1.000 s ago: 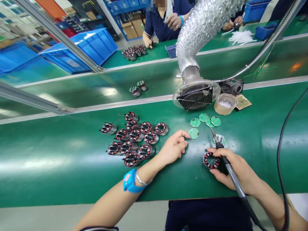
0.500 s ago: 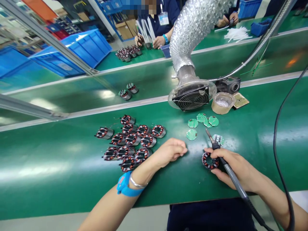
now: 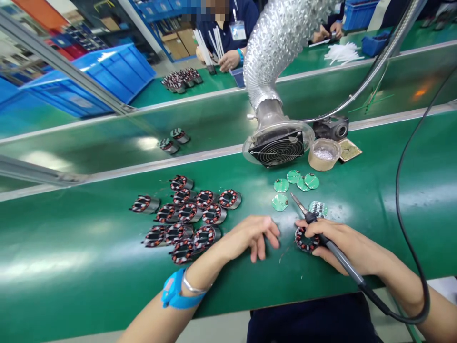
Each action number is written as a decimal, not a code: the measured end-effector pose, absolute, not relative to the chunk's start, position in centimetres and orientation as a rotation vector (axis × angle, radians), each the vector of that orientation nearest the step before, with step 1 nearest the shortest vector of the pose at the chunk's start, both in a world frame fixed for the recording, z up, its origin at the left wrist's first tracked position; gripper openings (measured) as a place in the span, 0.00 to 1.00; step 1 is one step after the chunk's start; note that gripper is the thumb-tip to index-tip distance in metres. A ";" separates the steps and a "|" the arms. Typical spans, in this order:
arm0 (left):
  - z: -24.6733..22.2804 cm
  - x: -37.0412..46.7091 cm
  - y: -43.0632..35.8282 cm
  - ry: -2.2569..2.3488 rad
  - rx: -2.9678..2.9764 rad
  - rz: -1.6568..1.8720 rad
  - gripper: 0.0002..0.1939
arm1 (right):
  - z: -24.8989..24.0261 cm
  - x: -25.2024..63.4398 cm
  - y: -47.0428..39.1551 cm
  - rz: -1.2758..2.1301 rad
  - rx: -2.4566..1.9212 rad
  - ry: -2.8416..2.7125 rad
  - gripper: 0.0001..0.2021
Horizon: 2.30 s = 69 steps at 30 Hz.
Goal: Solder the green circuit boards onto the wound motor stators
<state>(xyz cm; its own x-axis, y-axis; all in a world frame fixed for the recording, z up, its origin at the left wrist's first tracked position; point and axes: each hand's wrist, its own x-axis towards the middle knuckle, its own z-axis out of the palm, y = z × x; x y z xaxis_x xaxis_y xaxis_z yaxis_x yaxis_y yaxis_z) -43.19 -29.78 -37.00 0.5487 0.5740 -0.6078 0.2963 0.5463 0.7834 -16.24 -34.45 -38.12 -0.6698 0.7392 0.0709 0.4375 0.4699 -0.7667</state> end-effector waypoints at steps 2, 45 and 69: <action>-36.8 -42.4 -31.2 0.863 0.904 0.040 0.38 | -38.4 -16.4 -34.6 0.986 -0.978 -2.310 0.16; -36.3 -40.7 -28.9 0.919 1.946 0.473 0.14 | -35.4 -17.8 -36.4 0.574 -1.212 -2.156 0.18; -38.5 -40.7 -29.7 0.613 1.840 0.640 0.06 | -37.4 -20.3 -36.5 0.106 -1.216 -1.925 0.17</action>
<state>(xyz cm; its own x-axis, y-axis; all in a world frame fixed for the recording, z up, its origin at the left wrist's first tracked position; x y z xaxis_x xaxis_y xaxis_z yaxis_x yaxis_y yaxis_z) -40.67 -29.72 -38.48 0.7263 0.6723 0.1430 0.1144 -0.3233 0.9393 -20.30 -36.50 -37.44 -0.1809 0.7792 0.6001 0.7084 0.5265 -0.4700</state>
